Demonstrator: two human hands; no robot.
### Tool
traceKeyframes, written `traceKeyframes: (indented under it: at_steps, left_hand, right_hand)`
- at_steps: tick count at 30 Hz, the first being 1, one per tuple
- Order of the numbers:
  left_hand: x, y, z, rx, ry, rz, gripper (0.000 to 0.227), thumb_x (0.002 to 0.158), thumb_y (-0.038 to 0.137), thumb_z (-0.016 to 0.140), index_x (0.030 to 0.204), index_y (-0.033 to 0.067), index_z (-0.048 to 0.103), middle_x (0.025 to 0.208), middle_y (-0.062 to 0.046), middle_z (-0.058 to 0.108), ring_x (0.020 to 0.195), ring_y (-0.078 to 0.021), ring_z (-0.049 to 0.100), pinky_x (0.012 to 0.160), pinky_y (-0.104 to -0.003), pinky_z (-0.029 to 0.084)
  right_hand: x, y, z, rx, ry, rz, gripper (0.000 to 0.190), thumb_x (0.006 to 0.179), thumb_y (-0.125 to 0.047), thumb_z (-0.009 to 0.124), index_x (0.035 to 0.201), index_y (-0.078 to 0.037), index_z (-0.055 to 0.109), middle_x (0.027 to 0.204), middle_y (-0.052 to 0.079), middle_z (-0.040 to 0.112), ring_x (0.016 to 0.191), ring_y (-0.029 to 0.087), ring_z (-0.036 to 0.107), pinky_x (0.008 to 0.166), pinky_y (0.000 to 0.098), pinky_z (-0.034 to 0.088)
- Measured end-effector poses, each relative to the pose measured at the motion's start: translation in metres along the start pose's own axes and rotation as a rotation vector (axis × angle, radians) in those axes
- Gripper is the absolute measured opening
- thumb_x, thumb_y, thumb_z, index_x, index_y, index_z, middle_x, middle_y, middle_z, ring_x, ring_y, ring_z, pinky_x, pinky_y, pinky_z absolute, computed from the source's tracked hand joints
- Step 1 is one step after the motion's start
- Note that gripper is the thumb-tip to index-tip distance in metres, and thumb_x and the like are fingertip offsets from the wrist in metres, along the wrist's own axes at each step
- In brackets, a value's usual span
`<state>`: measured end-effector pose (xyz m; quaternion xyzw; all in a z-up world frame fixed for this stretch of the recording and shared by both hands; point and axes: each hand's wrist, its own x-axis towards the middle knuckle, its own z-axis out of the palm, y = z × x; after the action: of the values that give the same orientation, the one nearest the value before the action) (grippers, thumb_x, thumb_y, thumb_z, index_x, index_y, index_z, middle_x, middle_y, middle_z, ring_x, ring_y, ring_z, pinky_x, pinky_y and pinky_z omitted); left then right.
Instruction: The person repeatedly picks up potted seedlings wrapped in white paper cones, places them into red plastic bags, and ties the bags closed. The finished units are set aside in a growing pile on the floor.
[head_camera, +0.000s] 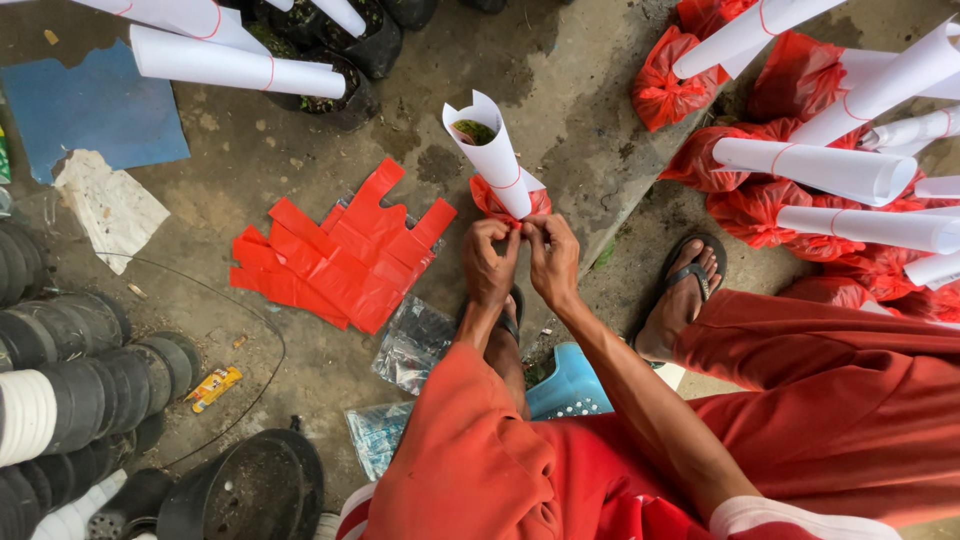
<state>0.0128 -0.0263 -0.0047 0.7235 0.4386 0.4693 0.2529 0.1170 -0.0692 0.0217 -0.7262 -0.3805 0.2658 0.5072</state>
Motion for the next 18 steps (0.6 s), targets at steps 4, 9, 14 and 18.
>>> traceKeyframes:
  at_steps: [4, 9, 14, 18]
  left_hand:
    - [-0.001, 0.008, -0.007, -0.051, -0.145, -0.369, 0.020, 0.086, 0.008, 0.083, 0.088, 0.0031, 0.063, 0.085, -0.007, 0.069, 0.072, -0.0190, 0.068, 0.066, -0.033, 0.054]
    - [-0.001, 0.018, -0.006, -0.224, -0.112, -0.582, 0.015, 0.091, 0.011, 0.079, 0.093, 0.0013, 0.067, 0.085, -0.007, 0.072, 0.073, -0.0148, 0.070, 0.067, -0.030, 0.056]
    - [-0.003, 0.015, -0.005, -0.168, -0.104, -0.542, 0.015, 0.089, 0.012, 0.079, 0.097, 0.0008, 0.073, 0.089, -0.008, 0.072, 0.076, -0.0163, 0.072, 0.067, -0.030, 0.056]
    - [-0.004, 0.009, -0.004, -0.147, -0.099, -0.555, 0.016, 0.088, 0.013, 0.081, 0.098, 0.0011, 0.076, 0.090, -0.008, 0.072, 0.077, -0.0170, 0.072, 0.068, -0.031, 0.056]
  right_hand:
    - [-0.001, 0.004, -0.001, 0.147, -0.066, 0.133, 0.011, 0.101, -0.006, 0.063, 0.106, 0.001, 0.070, 0.094, 0.005, 0.065, 0.080, 0.013, 0.061, 0.071, 0.0301, 0.052]
    - [-0.004, 0.012, 0.004, 0.263, 0.017, 0.229, 0.014, 0.099, -0.008, 0.066, 0.109, 0.000, 0.063, 0.092, 0.004, 0.070, 0.082, 0.012, 0.065, 0.075, 0.0283, 0.056]
    - [-0.009, 0.009, 0.004, 0.122, 0.039, 0.076, 0.012, 0.099, -0.007, 0.068, 0.107, 0.001, 0.067, 0.094, 0.008, 0.070, 0.081, 0.014, 0.068, 0.074, 0.0295, 0.056]
    - [-0.006, 0.006, 0.001, 0.057, 0.005, 0.061, 0.011, 0.099, -0.005, 0.067, 0.106, 0.002, 0.067, 0.092, 0.009, 0.067, 0.078, 0.015, 0.065, 0.071, 0.0312, 0.053]
